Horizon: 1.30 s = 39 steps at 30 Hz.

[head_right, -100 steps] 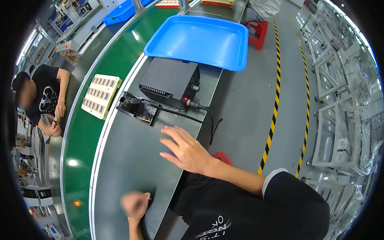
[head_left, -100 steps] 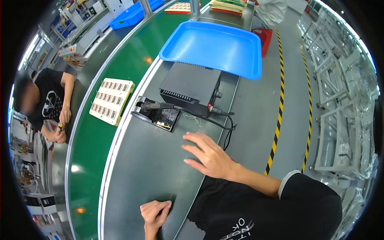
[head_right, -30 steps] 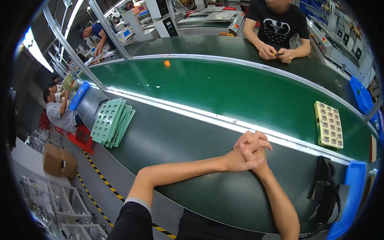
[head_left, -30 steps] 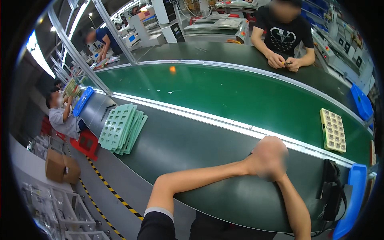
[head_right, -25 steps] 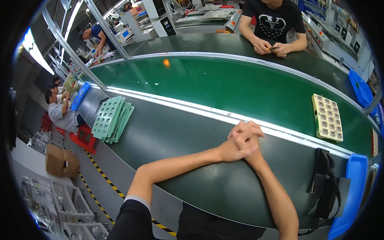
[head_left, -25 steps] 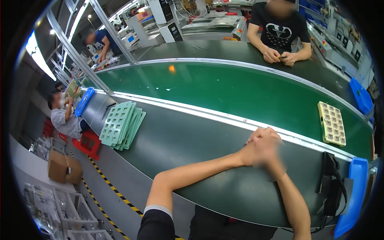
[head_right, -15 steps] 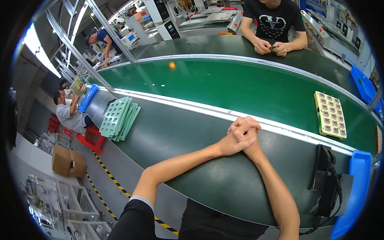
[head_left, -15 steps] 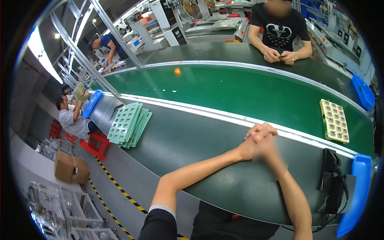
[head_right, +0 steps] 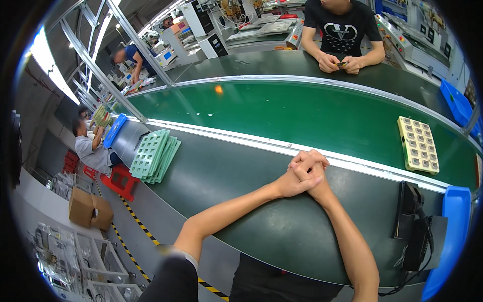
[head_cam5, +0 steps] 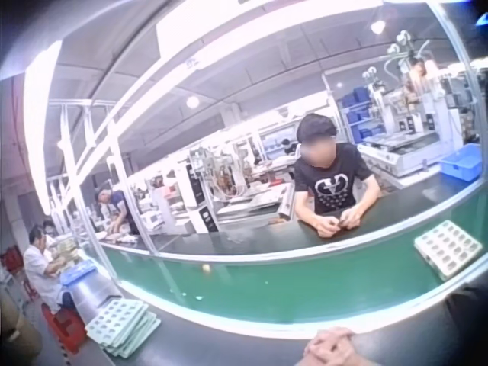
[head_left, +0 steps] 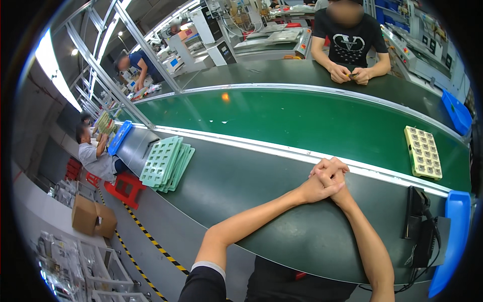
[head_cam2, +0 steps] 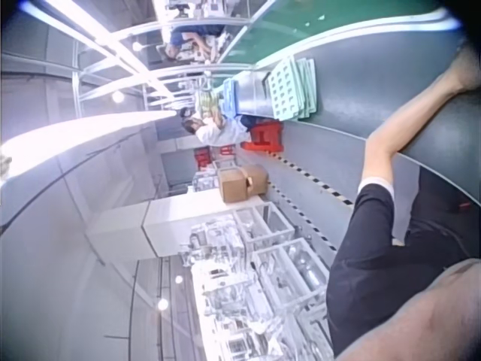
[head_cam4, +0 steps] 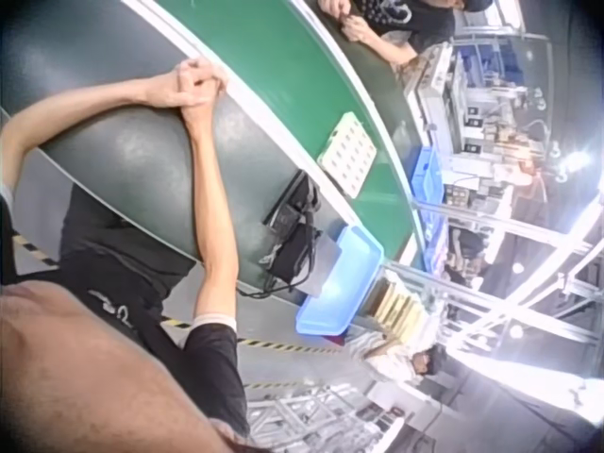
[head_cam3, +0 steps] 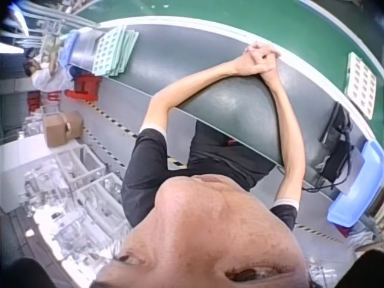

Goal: Soldering electronic components onto small printed circuit boards.

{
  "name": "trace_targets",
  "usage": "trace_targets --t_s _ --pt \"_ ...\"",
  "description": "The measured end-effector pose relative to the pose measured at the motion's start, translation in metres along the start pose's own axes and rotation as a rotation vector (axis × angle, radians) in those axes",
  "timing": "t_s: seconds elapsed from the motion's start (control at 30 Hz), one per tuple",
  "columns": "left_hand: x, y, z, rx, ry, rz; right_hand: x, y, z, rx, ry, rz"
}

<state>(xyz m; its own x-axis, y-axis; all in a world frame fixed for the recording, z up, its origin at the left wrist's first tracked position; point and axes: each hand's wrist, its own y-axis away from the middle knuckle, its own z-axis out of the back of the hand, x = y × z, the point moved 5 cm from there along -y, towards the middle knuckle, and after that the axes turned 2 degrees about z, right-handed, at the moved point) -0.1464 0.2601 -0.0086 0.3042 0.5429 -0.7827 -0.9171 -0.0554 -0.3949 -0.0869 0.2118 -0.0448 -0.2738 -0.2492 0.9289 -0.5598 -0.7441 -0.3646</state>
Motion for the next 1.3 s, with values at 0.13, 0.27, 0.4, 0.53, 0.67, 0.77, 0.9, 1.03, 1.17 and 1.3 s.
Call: trace_targets --t_s 0.13,0.27,0.4,0.53,0.67,0.77,0.9,1.03,1.17,1.3 --pt "-0.002 0.001 0.002 -0.032 -0.015 -0.029 0.003 -0.001 0.000 0.009 0.030 0.003" --pt "0.001 0.002 0.001 -0.010 0.024 0.027 -0.001 0.000 -0.001 0.007 0.023 -0.003" --pt "-0.001 0.002 0.000 0.000 0.112 0.053 0.000 0.000 0.000 0.007 0.017 0.001" --pt "-0.005 0.000 0.002 0.026 0.038 0.036 -0.001 0.000 0.001 0.003 0.042 0.005" --pt "0.008 0.001 -0.002 0.026 0.006 -0.039 -0.002 0.000 0.000 0.014 0.037 0.010" --pt "0.010 0.002 -0.004 -0.013 0.030 -0.055 0.002 0.000 0.000 0.013 0.031 -0.003" --pt "0.010 -0.001 -0.006 0.013 0.075 -0.009 0.003 0.001 0.000 0.017 0.020 -0.018" --pt "0.013 -0.005 -0.009 0.102 0.172 0.004 0.001 0.001 0.001 0.017 0.032 -0.003" --pt "-0.001 -0.002 -0.008 0.037 0.179 0.065 -0.004 0.002 0.007 0.003 0.061 -0.011" --pt "0.004 -0.001 -0.007 0.029 0.127 0.019 -0.004 0.001 0.005 -0.006 0.028 0.007"
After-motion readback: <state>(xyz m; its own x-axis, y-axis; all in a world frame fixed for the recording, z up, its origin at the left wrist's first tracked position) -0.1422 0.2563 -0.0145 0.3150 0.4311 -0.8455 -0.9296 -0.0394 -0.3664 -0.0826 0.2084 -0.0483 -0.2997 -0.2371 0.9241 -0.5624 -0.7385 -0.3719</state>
